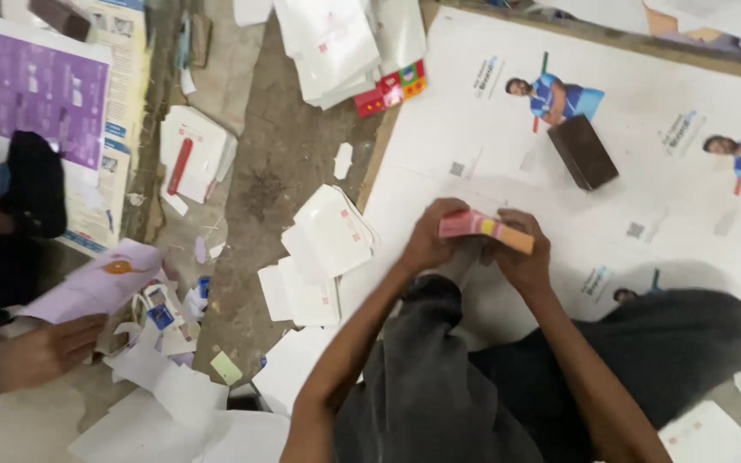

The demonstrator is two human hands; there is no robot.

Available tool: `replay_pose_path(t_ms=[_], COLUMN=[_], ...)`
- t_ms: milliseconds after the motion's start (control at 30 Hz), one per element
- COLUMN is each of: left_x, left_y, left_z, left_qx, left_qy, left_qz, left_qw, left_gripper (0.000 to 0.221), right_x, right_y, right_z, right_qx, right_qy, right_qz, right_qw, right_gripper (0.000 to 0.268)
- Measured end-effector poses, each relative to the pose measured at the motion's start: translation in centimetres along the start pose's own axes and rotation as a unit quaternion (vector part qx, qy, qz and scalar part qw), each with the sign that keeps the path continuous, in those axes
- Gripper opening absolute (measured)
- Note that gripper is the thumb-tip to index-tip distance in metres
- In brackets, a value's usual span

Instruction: Sort and organize various printed paper materials on a workshop floor.

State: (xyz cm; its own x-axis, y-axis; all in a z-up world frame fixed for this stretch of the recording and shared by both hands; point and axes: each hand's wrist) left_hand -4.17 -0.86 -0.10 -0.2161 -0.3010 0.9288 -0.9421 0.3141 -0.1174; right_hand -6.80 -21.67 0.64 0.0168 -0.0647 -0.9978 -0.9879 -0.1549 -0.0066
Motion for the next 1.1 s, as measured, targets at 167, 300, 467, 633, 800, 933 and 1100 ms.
replay_pose_path(t_ms=[167, 300, 467, 633, 800, 933, 1100], left_x=[8.1, 5.8, 7.2, 2.5, -8.2, -7.4, -1.0], left_y=[-4.1, -3.0, -3.4, -2.0, -0.6, 0.5, -1.6], left_z=[-3.4, -0.7, -3.0, -1.8, 1.8, -0.9, -2.9], left_qx=[-0.144, -0.217, -0.166, 0.054, 0.149, 0.01, -0.159], left_qy=[-0.182, -0.37, -0.333, 0.108, 0.411, 0.363, -0.224], left_qz=[0.016, 0.076, -0.008, -0.227, -0.272, -0.379, -0.493], left_qw=[0.973, 0.9, 0.928, 0.966, 0.857, 0.851, 0.825], left_gripper=[0.044, 0.045, 0.039, 0.041, 0.046, 0.042, 0.058], right_x=[0.1, -0.4, 2.7, 1.8, 8.1, 5.4, 8.3], right_y=[-0.7, 0.5, 1.4, 0.4, -2.2, -1.1, 1.5], right_z=[-0.6, -1.1, -3.2, -3.9, -2.8, -3.8, -3.9], right_qx=[-0.022, -0.035, 0.026, -0.044, 0.008, 0.063, -0.036], right_qy=[0.011, 0.078, 0.147, -0.09, -0.252, -0.158, 0.034], right_qz=[0.067, 0.108, 0.111, 0.214, 0.255, 0.337, 0.234], right_qw=[0.997, 0.99, 0.983, 0.972, 0.933, 0.926, 0.971], right_gripper=[0.044, 0.06, 0.1, 0.118, 0.084, 0.067, 0.072])
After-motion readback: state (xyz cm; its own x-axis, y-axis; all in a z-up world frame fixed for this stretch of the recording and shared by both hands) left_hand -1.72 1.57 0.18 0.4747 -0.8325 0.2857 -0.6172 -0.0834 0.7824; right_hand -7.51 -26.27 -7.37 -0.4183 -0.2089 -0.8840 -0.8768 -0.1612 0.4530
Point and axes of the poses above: each hand's wrist, its own y-axis away from the middle knuckle, its own z-axis out of the palm, x = y × z, and after that the axes turned 7 degrees about -x, right-handed
